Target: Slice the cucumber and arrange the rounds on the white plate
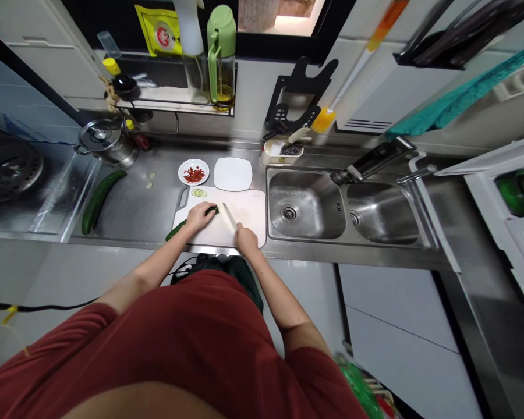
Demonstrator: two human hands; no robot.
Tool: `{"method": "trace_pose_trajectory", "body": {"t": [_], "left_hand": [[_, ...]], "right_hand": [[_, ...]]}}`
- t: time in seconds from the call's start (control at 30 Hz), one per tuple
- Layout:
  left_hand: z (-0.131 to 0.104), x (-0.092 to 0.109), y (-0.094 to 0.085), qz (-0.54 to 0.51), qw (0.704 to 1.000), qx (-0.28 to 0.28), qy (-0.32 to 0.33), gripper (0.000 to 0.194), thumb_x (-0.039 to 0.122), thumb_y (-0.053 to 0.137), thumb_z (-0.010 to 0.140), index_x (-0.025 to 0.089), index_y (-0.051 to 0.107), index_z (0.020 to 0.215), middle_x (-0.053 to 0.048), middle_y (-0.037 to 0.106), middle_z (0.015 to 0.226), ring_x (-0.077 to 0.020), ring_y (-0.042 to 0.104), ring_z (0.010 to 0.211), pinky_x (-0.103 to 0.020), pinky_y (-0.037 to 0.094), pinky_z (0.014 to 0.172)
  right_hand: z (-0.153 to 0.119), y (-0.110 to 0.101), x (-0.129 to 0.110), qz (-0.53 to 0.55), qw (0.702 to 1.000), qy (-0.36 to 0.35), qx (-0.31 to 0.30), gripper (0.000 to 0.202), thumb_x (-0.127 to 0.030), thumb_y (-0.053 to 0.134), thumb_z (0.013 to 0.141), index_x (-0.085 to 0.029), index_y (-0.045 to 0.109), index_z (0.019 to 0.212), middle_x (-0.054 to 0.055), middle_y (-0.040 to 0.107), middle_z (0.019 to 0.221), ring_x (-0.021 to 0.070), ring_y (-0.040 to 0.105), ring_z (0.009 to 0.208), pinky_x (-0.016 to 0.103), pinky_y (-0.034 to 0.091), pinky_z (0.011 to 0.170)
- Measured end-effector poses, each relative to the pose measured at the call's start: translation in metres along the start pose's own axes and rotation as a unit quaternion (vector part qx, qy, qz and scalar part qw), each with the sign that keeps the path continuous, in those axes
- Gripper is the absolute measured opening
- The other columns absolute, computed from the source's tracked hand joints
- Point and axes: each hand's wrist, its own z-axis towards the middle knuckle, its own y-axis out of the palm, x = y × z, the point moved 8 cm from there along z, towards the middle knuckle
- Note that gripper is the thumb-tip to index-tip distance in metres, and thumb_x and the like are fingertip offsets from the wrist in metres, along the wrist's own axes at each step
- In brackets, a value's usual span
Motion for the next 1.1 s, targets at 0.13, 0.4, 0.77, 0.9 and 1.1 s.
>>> {"method": "trace_pose_trajectory", "body": {"t": [0.13,0.4,0.77,0.9,1.1], "left_hand": [[-0.002,0.000,-0.002,-0.013,1.000,0.001,-0.014,0.030,0.034,0.052,0.090,0.027,0.063,0.117,-0.003,0.065,0.118,-0.0211,0.057,0.111,-0.032,0.044,0.096],[0.012,-0.020,-0.027,-0.138,0.978,0.113,-0.110,0.030,0.035,0.048,0.092,0.021,0.065,0.111,-0.006,0.066,0.114,-0.0182,0.061,0.102,-0.030,0.046,0.091],[0.041,0.019,-0.032,-0.311,0.949,-0.019,-0.048,0.030,0.037,0.062,0.079,0.015,0.069,0.098,-0.007,0.071,0.099,-0.0170,0.064,0.091,-0.029,0.049,0.085],[0.033,0.038,-0.023,-0.280,0.953,-0.110,-0.027,0.042,0.044,0.067,0.075,0.016,0.070,0.106,-0.007,0.071,0.103,-0.0188,0.064,0.092,-0.031,0.049,0.086],[0.030,0.049,-0.015,-0.238,0.958,-0.159,0.003,0.042,0.047,0.069,0.071,0.020,0.072,0.103,-0.005,0.071,0.104,-0.0201,0.064,0.095,-0.029,0.049,0.084]], "right_hand": [[0.000,-0.014,0.008,-0.036,0.999,0.007,0.024,0.027,-0.021,0.034,0.097,-0.020,0.048,0.120,0.010,0.066,0.096,0.0234,0.063,0.089,0.029,0.040,0.073],[-0.001,-0.044,0.015,-0.101,0.987,-0.010,0.121,0.033,-0.021,0.033,0.098,-0.026,0.052,0.125,0.009,0.059,0.103,0.0204,0.058,0.088,0.030,0.032,0.073],[-0.004,-0.073,0.010,-0.129,0.950,-0.089,0.271,0.039,-0.022,0.037,0.096,-0.027,0.055,0.130,0.011,0.056,0.111,0.0220,0.041,0.084,0.036,0.022,0.074],[-0.007,-0.075,0.005,-0.128,0.938,-0.118,0.301,0.038,-0.021,0.039,0.095,-0.027,0.055,0.129,0.011,0.056,0.111,0.0218,0.039,0.083,0.036,0.021,0.075],[-0.008,-0.077,0.001,-0.112,0.937,-0.139,0.300,0.041,-0.019,0.040,0.093,-0.028,0.054,0.131,0.012,0.054,0.121,0.0223,0.039,0.086,0.037,0.022,0.079]]}}
